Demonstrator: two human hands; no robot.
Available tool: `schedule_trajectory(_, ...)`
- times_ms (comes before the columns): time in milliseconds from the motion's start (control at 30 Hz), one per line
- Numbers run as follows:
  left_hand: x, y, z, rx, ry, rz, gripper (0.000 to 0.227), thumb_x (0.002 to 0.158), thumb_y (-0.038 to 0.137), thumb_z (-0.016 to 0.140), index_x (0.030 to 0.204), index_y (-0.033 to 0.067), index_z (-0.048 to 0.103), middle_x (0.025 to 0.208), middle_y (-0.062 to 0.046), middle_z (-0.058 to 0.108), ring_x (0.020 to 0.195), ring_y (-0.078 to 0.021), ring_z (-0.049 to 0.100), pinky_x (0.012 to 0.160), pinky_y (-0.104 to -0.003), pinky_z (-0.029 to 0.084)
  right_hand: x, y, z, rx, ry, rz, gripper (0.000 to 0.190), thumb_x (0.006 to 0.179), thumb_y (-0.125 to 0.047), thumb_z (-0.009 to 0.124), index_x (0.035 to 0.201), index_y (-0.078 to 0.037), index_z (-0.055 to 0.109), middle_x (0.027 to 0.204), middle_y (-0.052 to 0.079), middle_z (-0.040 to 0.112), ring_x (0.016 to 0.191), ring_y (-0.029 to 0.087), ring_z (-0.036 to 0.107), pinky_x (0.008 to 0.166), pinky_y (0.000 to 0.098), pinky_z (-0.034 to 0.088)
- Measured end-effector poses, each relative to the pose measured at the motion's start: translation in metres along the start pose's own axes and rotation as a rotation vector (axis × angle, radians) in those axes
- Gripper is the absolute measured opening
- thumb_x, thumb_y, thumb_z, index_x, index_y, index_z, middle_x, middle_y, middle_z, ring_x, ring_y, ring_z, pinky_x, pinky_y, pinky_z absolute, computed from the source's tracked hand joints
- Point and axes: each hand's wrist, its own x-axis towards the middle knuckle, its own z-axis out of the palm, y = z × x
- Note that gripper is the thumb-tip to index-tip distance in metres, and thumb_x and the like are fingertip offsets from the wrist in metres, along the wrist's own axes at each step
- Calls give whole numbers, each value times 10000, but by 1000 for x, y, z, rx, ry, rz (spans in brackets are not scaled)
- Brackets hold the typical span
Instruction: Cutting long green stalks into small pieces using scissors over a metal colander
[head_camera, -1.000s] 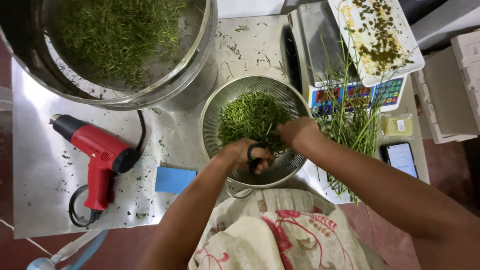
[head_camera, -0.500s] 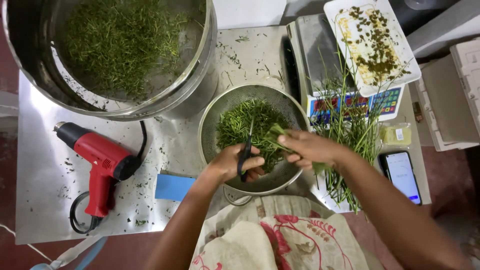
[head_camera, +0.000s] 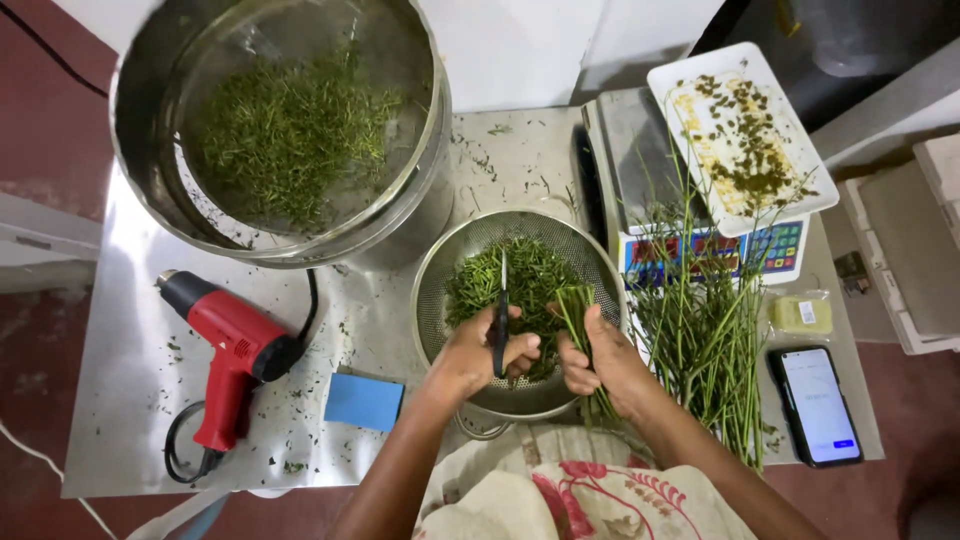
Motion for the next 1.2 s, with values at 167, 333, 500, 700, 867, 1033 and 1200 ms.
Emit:
schedule_trajectory(167, -22, 17, 2, 174, 65, 39, 700, 815, 229, 854, 1402, -15, 561, 905, -233, 770, 777, -235, 774, 701, -334, 653, -12, -47, 25, 57, 71, -91, 659, 1026, -667, 241, 912, -85, 529, 531, -45, 307, 318, 67, 305, 307, 220, 337)
schedule_trajectory(333, -27, -9, 11, 517, 136, -10, 682, 724, 554, 844, 1318, 263, 677, 920, -42, 804, 924, -237, 774, 856, -401, 584, -12, -37, -1, 134, 164, -165, 734, 1036, -657, 178, 1258, -51, 529, 595, -62, 309, 371, 54, 314, 348, 218, 357)
schedule_trajectory(500, -41, -21, 31, 319, 132, -54, 635, 768, 455, 847, 1332, 226, 664, 817, -27, 808, 724, -159, 782, 749, -268, 596, -8, -24, -16, 282, 225, -320, 633, 1077, -589, 209, 1267, -76, 527, 630, -16, 351, 414, 106, 368, 404, 262, 409)
schedule_trajectory(700, -48, -10, 41, 211, 77, -6, 670, 745, 316, 892, 1337, 112, 654, 790, -85, 799, 688, -181, 778, 696, -263, 602, -9, -19, -12, 291, 290, -386, 465, 1118, -461, 324, 1276, -84, 546, 705, -3, 398, 513, 131, 454, 532, 304, 473)
schedule_trajectory(867, -30, -31, 47, 46, 19, 48, 687, 736, 213, 914, 1338, 26, 640, 867, -152, 783, 744, -218, 765, 713, -308, 611, -7, -24, -13, 307, 356, -475, 329, 1131, -370, 371, 1236, -109, 540, 756, 9, 418, 578, 153, 488, 610, 334, 496)
schedule_trajectory(1033, -18, -30, 47, 31, -19, 104, 682, 730, 183, 907, 1328, 3, 634, 865, -156, 765, 754, -201, 739, 707, -302, 604, -5, -28, -5, 334, 392, -505, 309, 1135, -356, 348, 1219, -114, 521, 765, 8, 420, 586, 159, 488, 619, 349, 490)
schedule_trajectory(1200, -30, -10, 44, -56, -104, 148, 510, 774, 36, 807, 1272, 33, 693, 805, -208, 760, 741, -256, 772, 674, -312, 616, -1, -28, -25, 365, 443, -457, 304, 1142, -368, 314, 1202, -143, 509, 749, -24, 410, 594, 148, 474, 640, 351, 504)
